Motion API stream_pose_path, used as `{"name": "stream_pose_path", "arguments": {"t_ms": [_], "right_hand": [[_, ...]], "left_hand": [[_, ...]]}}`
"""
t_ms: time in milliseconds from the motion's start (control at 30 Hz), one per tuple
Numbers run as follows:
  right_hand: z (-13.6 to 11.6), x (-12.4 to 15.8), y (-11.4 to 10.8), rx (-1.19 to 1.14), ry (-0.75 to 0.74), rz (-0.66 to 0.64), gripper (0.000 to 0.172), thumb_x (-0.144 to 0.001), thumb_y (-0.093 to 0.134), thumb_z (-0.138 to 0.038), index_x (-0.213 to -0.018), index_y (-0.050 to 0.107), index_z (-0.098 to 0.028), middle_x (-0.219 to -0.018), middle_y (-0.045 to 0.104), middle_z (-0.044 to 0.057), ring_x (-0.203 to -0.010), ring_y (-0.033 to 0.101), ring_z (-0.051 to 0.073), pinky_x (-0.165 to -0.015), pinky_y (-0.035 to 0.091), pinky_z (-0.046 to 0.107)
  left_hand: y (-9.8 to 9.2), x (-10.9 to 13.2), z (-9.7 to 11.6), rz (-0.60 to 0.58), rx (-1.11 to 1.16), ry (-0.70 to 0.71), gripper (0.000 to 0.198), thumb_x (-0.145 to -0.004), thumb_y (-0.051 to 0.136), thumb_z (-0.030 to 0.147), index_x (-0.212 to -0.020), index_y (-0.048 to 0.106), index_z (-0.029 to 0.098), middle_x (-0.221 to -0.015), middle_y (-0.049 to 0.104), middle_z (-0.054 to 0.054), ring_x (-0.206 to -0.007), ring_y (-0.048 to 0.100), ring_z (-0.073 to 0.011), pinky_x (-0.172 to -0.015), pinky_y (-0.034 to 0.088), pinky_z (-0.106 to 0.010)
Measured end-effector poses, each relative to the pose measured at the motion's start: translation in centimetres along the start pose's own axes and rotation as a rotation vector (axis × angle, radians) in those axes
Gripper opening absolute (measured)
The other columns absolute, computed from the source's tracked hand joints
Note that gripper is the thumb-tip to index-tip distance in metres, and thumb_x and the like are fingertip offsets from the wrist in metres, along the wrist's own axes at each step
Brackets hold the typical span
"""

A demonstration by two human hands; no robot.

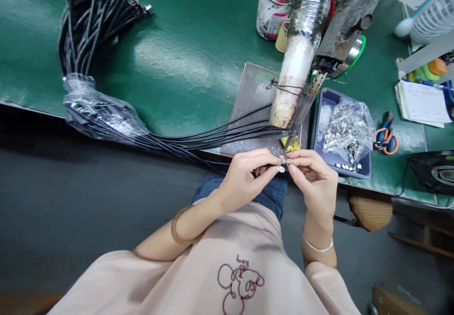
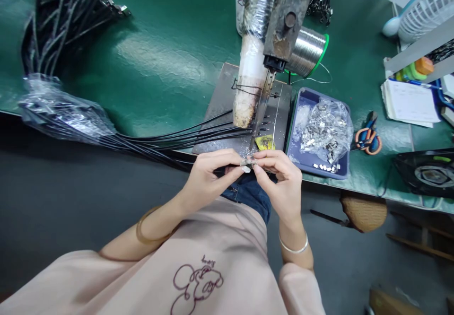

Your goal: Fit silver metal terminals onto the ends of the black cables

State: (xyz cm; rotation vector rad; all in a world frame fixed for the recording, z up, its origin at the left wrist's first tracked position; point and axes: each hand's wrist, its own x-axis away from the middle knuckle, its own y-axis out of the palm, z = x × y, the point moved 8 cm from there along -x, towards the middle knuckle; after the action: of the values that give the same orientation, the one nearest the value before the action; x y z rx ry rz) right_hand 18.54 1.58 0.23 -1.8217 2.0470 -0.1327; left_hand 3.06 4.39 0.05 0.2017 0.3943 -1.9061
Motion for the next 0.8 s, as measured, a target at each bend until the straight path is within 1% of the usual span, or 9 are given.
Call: {"name": "stream_pose_path", "arguments": {"t_ms": [133,233,267,333,433,500,633,733,800], "right_hand": [[-0.7,0.1,-0.3,0.096,-0.049,0.001,0.012,-0.089,0.07,-0.014,-0.092,0.076,-0.024,-0.104,0.072,0.004,-0.095,0.075,0.018,-0.083,0.065,0.033],[-1.1,0.5,-0.3,0.108,-0.058,0.037,0.01,-0.088,0.07,-0.014,-0.087,0.074,-0.022,-0.103,0.072,0.005,-0.095,0.075,0.019,-0.087,0.065,0.036],[-1.1,0.7,-0.1,0.071,-0.051,0.043,0.009,-0.088,0.07,-0.014,-0.085,0.073,-0.022,-0.103,0.072,0.005,-0.094,0.075,0.019,-0.086,0.065,0.036],[-1.2,1.0,0.2,0.022,-0.057,0.083,0.009,-0.088,0.07,-0.014,-0.084,0.072,-0.021,-0.103,0.072,0.004,-0.093,0.075,0.019,-0.085,0.065,0.036],[-1.8,1.5,0.2,0.09,-0.142,0.193,0.01,-0.087,0.072,-0.013,-0.087,0.073,-0.023,-0.102,0.072,0.004,-0.095,0.074,0.02,-0.089,0.064,0.039],[-1.7,1.6,0.3,0.111,-0.162,0.211,0.012,-0.087,0.072,-0.013,-0.09,0.074,-0.024,-0.102,0.073,0.004,-0.096,0.074,0.02,-0.09,0.064,0.041],[-1.6,1.4,-0.2,0.123,-0.159,0.241,0.013,-0.092,0.066,-0.013,-0.097,0.074,-0.023,-0.102,0.074,0.004,-0.094,0.074,0.019,-0.084,0.064,0.039],[-2.9,1.7,-1.1,0.212,-0.278,0.343,0.016,-0.093,0.062,-0.01,-0.099,0.072,-0.022,-0.1,0.076,0.004,-0.093,0.074,0.019,-0.082,0.063,0.037],[-3.9,2.1,-1.0,0.282,-0.392,0.364,0.018,-0.09,0.066,-0.008,-0.099,0.071,-0.022,-0.099,0.077,0.004,-0.09,0.075,0.018,-0.08,0.064,0.036]], "left_hand": [[0.5,0.7,0.9,0.012,-0.304,0.221,0.02,-0.099,0.054,0.013,-0.089,0.072,0.014,-0.078,0.07,-0.006,-0.071,0.061,-0.0146,-0.071,0.049,-0.026],[0.8,1.2,1.0,0.031,-0.33,0.255,0.019,-0.1,0.054,0.016,-0.091,0.07,0.015,-0.08,0.073,-0.006,-0.072,0.064,-0.0143,-0.071,0.05,-0.025],[0.9,1.2,0.9,0.024,-0.266,0.214,0.017,-0.1,0.054,0.016,-0.091,0.069,0.015,-0.08,0.073,-0.005,-0.07,0.064,-0.0133,-0.069,0.05,-0.024],[1.0,1.1,0.1,-0.021,-0.073,0.05,0.016,-0.099,0.053,0.014,-0.088,0.065,0.014,-0.072,0.07,-0.002,-0.06,0.06,-0.0102,-0.062,0.048,-0.021],[1.5,1.2,-1.5,-0.117,0.254,-0.266,0.018,-0.098,0.054,0.018,-0.082,0.061,0.015,-0.062,0.061,0.003,-0.047,0.049,-0.0059,-0.052,0.042,-0.019],[1.7,1.1,-2.1,-0.15,0.43,-0.397,0.017,-0.096,0.058,0.023,-0.083,0.062,0.014,-0.062,0.063,0.003,-0.047,0.048,-0.0054,-0.052,0.042,-0.018],[1.4,0.6,-2.9,-0.119,0.562,-0.499,0.017,-0.089,0.067,0.027,-0.08,0.066,0.012,-0.061,0.062,0.001,-0.053,0.052,-0.0075,-0.056,0.044,-0.02],[1.1,0.1,-3.2,-0.049,0.565,-0.504,0.015,-0.082,0.072,0.026,-0.078,0.068,0.012,-0.063,0.06,0.002,-0.056,0.05,-0.0074,-0.056,0.041,-0.019],[0.9,-0.1,-3.2,-0.018,0.573,-0.491,0.014,-0.079,0.072,0.024,-0.075,0.066,0.013,-0.065,0.06,0.002,-0.058,0.048,-0.007,-0.056,0.039,-0.019]]}}
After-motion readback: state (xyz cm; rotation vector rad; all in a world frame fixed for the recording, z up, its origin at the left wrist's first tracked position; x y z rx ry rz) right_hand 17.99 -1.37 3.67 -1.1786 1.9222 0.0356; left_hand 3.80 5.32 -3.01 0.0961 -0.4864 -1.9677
